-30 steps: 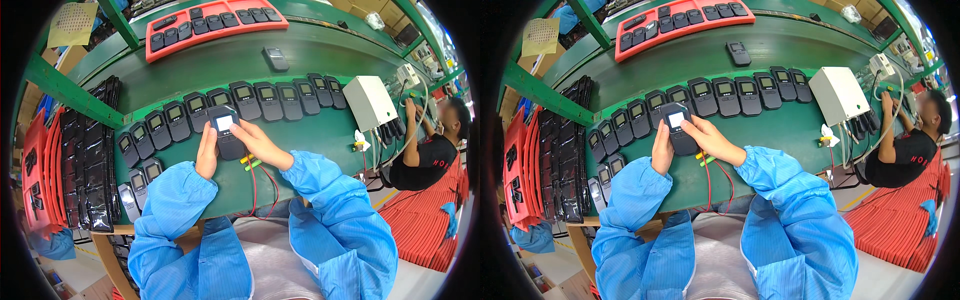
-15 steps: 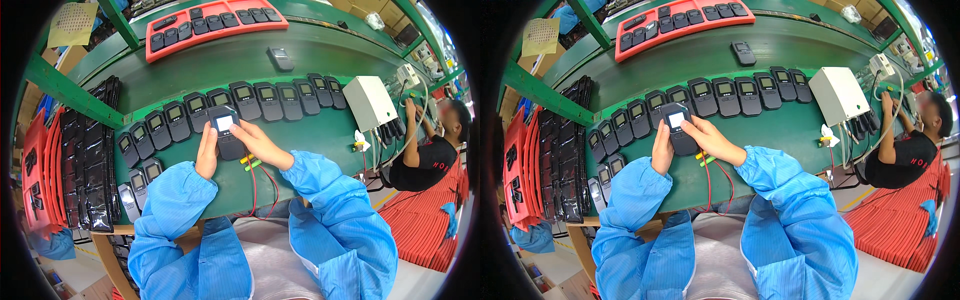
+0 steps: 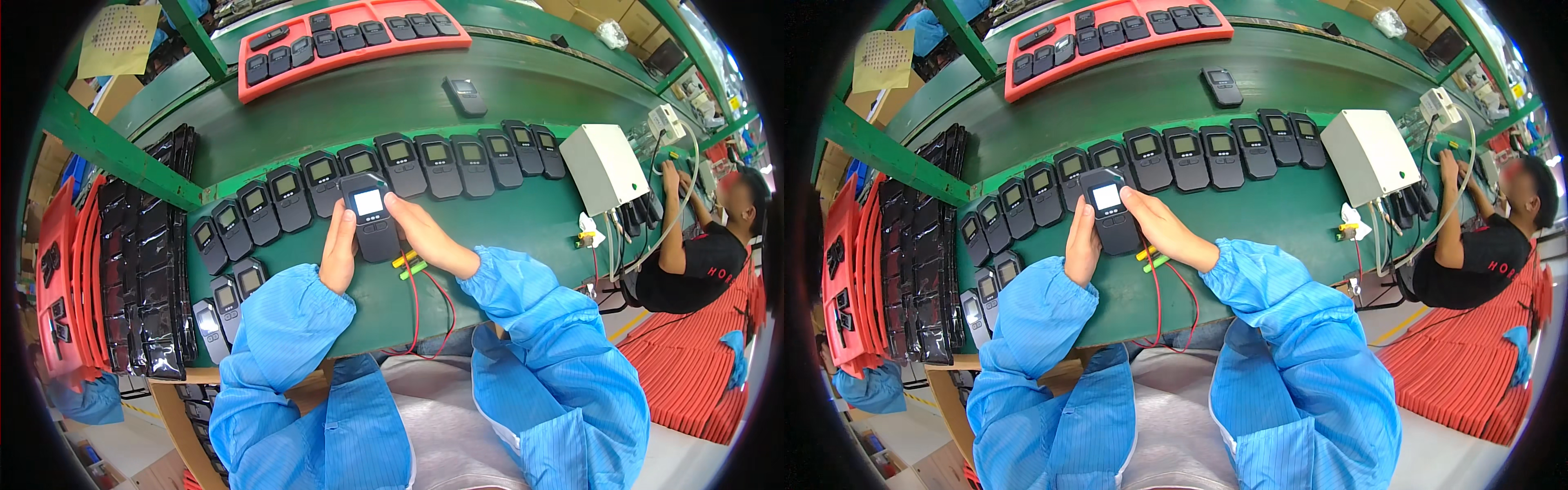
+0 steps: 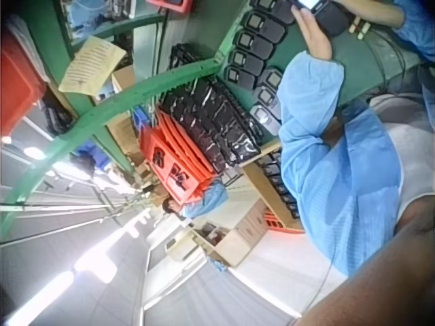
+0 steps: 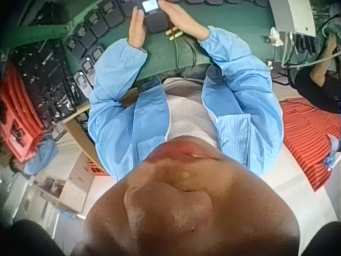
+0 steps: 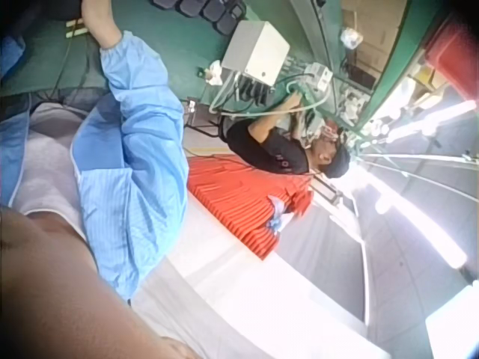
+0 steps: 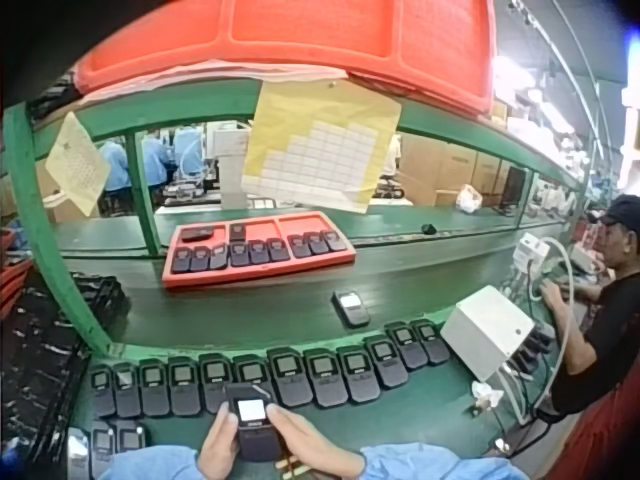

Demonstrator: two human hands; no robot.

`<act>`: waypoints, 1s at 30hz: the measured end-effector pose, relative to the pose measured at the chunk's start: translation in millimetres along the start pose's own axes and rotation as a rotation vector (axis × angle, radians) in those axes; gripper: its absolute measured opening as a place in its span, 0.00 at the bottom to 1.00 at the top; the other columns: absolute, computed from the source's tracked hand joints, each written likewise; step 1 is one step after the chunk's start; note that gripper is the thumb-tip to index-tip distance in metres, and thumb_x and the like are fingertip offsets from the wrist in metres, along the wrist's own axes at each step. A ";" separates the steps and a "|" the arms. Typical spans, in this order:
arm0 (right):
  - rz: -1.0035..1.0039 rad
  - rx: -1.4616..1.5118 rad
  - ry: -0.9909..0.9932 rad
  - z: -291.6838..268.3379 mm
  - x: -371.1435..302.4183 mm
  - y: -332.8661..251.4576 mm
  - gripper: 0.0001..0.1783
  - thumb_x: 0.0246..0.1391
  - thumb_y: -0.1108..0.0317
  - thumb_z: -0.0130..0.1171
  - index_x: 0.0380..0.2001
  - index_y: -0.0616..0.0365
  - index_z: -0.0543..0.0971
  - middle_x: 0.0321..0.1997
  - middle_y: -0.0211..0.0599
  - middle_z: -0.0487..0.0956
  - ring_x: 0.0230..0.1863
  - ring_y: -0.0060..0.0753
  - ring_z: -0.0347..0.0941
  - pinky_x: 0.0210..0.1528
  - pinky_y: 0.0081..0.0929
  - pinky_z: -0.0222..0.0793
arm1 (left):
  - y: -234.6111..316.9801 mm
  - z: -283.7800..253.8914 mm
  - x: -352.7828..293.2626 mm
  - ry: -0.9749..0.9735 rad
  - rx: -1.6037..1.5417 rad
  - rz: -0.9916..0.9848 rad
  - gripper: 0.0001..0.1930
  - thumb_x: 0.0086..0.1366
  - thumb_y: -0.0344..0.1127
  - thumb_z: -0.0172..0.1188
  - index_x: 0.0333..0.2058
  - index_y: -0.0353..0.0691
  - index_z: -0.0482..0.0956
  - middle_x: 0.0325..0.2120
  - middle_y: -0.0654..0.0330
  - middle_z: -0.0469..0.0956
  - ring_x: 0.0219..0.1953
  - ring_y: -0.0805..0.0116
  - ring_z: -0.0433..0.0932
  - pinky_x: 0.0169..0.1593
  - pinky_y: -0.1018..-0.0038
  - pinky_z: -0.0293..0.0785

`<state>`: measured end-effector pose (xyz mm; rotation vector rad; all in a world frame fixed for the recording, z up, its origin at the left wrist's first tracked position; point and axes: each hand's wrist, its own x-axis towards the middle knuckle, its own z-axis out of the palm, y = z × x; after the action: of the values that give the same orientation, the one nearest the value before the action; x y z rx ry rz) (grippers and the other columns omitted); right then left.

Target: Assembling handheld electronic devices by inserting components and batteries on a production line.

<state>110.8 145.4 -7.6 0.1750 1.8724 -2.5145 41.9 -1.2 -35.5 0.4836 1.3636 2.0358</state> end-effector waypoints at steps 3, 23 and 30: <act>-0.001 -0.012 -0.001 -0.9 0.6 2.1 0.25 0.67 0.54 0.36 0.49 0.67 0.70 0.41 0.32 0.76 0.41 0.18 0.69 0.46 0.18 0.67 | 2.0 1.7 -0.7 0.002 0.003 0.006 0.24 0.73 0.44 0.36 0.62 0.40 0.54 0.54 0.58 0.66 0.56 0.69 0.67 0.58 0.73 0.63; -0.011 -0.009 -0.010 -1.4 2.0 6.3 0.25 0.67 0.53 0.37 0.48 0.66 0.71 0.38 0.31 0.76 0.38 0.17 0.69 0.41 0.17 0.67 | -1.1 0.2 0.7 -0.006 -0.024 0.009 0.25 0.72 0.45 0.39 0.62 0.39 0.53 0.53 0.59 0.65 0.55 0.72 0.64 0.58 0.76 0.59; -0.019 -0.024 -0.019 -2.4 2.5 8.1 0.25 0.67 0.52 0.37 0.47 0.65 0.71 0.36 0.29 0.76 0.36 0.16 0.69 0.38 0.16 0.67 | -2.3 -0.9 1.6 -0.013 0.000 0.053 0.23 0.73 0.41 0.37 0.62 0.40 0.54 0.53 0.59 0.67 0.55 0.71 0.67 0.58 0.74 0.63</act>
<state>109.1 145.6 -16.3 0.1337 1.9062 -2.4951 40.8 -0.1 -38.0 0.5371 1.3567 2.0717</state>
